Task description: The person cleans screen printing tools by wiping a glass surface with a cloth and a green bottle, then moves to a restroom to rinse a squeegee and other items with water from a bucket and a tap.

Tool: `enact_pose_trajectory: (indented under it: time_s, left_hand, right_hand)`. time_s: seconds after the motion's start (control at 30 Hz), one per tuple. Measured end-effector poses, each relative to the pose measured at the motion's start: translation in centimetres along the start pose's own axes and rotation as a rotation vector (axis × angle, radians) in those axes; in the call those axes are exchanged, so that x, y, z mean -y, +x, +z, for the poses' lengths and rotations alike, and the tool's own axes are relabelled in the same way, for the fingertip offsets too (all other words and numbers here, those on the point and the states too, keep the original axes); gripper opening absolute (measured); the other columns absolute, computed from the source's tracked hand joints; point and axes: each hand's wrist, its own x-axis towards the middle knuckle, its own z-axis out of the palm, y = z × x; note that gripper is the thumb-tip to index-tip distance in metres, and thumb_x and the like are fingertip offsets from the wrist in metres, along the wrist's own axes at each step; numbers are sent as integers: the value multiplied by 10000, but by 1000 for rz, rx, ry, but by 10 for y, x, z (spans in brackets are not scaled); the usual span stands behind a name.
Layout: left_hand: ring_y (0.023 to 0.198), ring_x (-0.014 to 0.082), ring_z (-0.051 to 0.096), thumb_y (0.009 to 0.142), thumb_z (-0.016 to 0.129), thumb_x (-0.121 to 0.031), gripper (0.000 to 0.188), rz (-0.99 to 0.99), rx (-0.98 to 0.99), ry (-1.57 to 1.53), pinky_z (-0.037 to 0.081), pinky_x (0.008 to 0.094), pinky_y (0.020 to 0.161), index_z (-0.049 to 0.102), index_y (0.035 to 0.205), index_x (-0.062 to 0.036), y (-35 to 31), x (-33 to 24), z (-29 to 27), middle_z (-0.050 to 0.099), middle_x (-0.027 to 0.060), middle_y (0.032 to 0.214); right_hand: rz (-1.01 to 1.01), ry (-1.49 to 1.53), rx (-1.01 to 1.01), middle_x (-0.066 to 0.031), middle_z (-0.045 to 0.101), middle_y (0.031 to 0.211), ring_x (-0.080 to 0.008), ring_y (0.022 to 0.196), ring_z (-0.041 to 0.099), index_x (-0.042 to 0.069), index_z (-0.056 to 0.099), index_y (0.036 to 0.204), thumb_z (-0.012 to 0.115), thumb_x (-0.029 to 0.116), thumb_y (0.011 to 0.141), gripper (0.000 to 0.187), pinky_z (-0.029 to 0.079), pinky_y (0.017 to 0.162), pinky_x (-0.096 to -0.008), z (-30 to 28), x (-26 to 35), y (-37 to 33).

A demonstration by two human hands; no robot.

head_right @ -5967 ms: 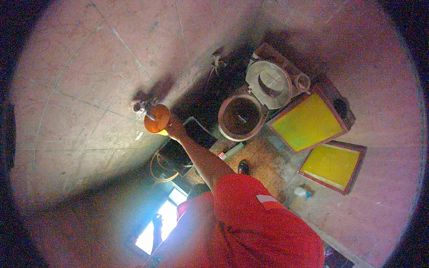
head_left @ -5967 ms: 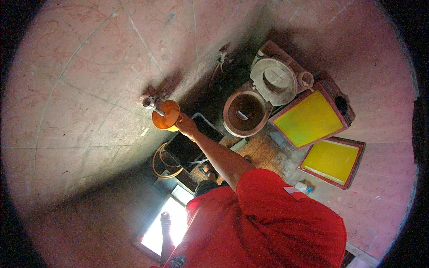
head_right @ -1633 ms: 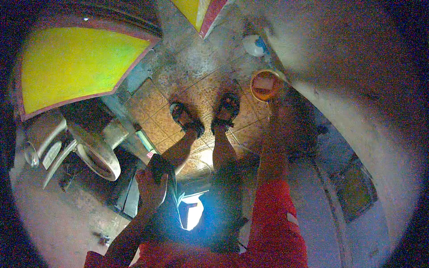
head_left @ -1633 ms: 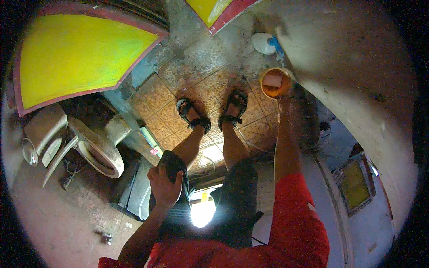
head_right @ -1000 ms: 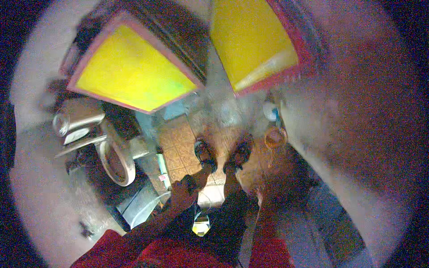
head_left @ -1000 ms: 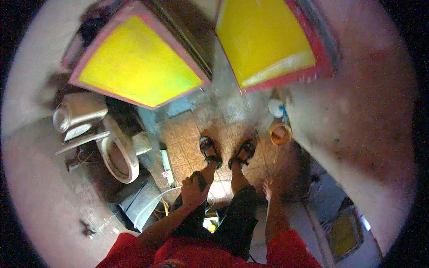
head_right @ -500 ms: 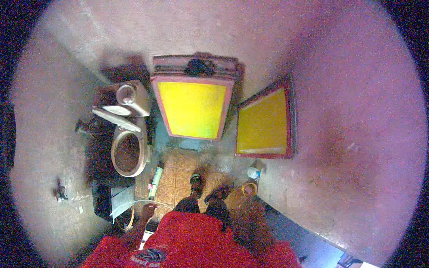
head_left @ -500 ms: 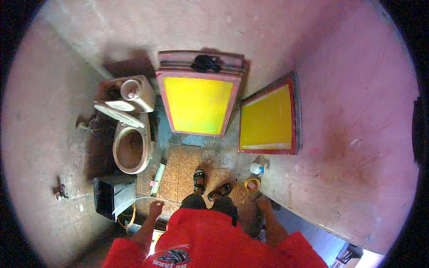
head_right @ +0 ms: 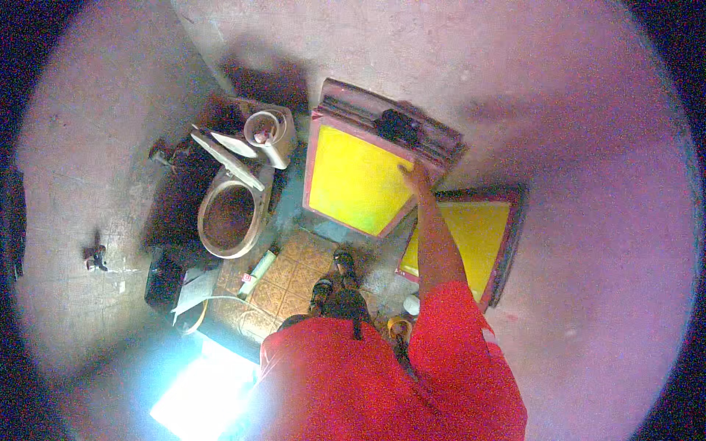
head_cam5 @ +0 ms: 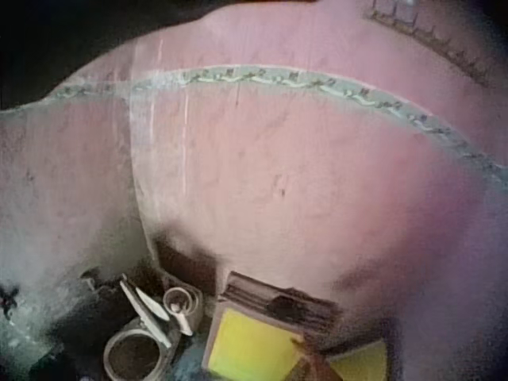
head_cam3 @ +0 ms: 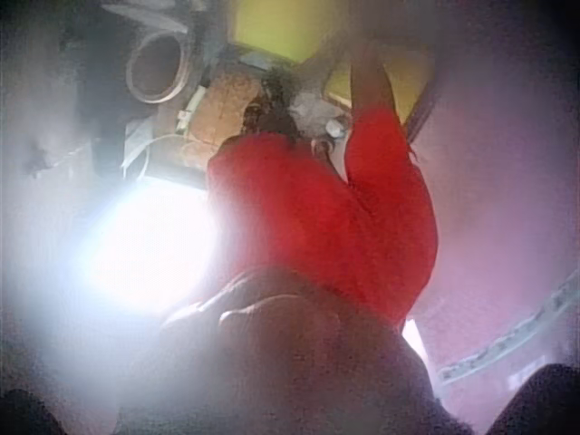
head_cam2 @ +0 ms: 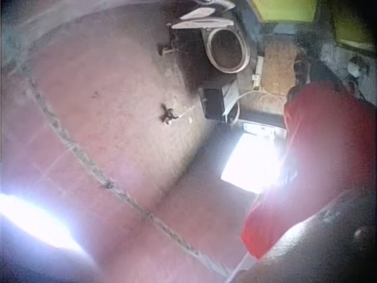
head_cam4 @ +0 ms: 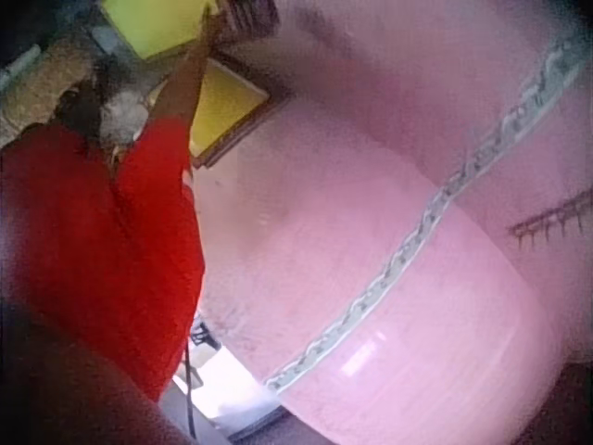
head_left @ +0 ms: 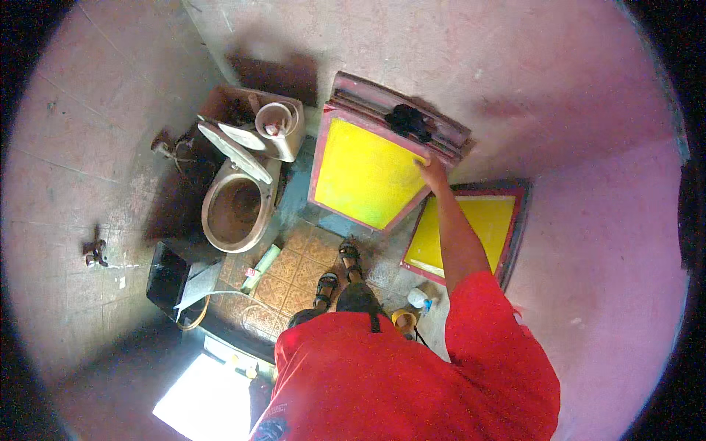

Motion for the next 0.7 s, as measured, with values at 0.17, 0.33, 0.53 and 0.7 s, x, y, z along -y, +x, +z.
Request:
enact_pose_trajectory:
  time_s: [0.17, 0.33, 0.53, 0.7]
  left_hand:
    - [558, 188, 523, 778, 527, -202, 127, 82, 6, 123, 409, 333, 446, 543, 840, -93, -106, 24, 64, 541, 36, 667]
    - [552, 194, 519, 781, 538, -182, 99, 45, -108, 73, 406, 336, 451, 545, 819, -91, -180, 40, 101, 543, 47, 661]
    - [544, 202, 515, 786, 551, -157, 70, 45, -151, 30, 403, 341, 456, 546, 794, -88, -212, 43, 134, 545, 61, 653]
    - [537, 208, 511, 789, 562, -137, 55, 129, -168, -12, 400, 344, 461, 548, 774, -86, -214, 31, 166, 546, 72, 647]
  right_hand:
    - [-8, 37, -104, -218, 488, 1193, -356, 1116, 463, -1, 404, 1232, 649, 545, 670, 821, 353, 954, -407, 10, 39, 113]
    - [-125, -21, -43, -244, 435, 1237, -381, 1143, 421, -1, 405, 1231, 730, 527, 577, 901, 333, 968, -438, 28, 82, 135]
    - [-181, -257, -86, -234, 460, 1215, -377, 1119, 441, 41, 422, 1231, 664, 246, 720, 602, 347, 950, -444, 65, 37, 159]
    - [-258, -175, -219, -229, 515, 1139, -390, 1047, 492, -6, 437, 1202, 635, 308, 752, 583, 387, 887, -448, 39, 18, 178]
